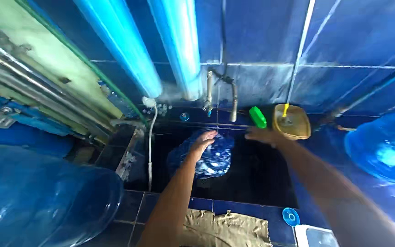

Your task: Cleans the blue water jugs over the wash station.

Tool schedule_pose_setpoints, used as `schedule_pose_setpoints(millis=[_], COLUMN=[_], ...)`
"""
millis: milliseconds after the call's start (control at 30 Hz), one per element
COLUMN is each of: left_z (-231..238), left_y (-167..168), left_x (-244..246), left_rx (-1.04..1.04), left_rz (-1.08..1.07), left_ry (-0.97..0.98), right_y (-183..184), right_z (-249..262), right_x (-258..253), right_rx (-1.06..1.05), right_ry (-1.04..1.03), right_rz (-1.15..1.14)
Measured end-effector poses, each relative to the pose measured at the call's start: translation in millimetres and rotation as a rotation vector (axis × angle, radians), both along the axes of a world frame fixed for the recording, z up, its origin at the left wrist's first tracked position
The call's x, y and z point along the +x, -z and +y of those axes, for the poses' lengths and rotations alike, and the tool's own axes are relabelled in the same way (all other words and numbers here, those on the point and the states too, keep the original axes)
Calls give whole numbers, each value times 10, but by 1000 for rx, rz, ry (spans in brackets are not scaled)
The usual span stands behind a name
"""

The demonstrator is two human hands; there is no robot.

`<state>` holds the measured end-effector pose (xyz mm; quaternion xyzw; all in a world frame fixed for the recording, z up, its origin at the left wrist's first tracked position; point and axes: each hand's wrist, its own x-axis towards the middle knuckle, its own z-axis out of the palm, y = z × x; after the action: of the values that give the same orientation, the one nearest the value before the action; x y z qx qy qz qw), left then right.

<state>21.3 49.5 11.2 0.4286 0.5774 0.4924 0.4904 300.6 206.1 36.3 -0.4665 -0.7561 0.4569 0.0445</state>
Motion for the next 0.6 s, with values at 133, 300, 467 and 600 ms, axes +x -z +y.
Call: schedule_pose_setpoints(millis=[133, 300, 467, 600], left_z=[-207, -804, -1017, -1223], left_y=[657, 1510, 1367, 696], left_x=[-739, -1230, -1762, -1692], left_rx=[-172, -812, -682, -530], left_rz=[173, 238, 384, 720], left_ry=[-323, -400, -583, -381], right_y=[1448, 2282, 2932, 3119], right_z=[-539, -582, -1048, -1321], right_x=[-111, -389, -1126, -1354], right_rx=[-571, -609, -1008, -1142], right_ry=[723, 1059, 1019, 1047], right_rz=[657, 658, 688, 621])
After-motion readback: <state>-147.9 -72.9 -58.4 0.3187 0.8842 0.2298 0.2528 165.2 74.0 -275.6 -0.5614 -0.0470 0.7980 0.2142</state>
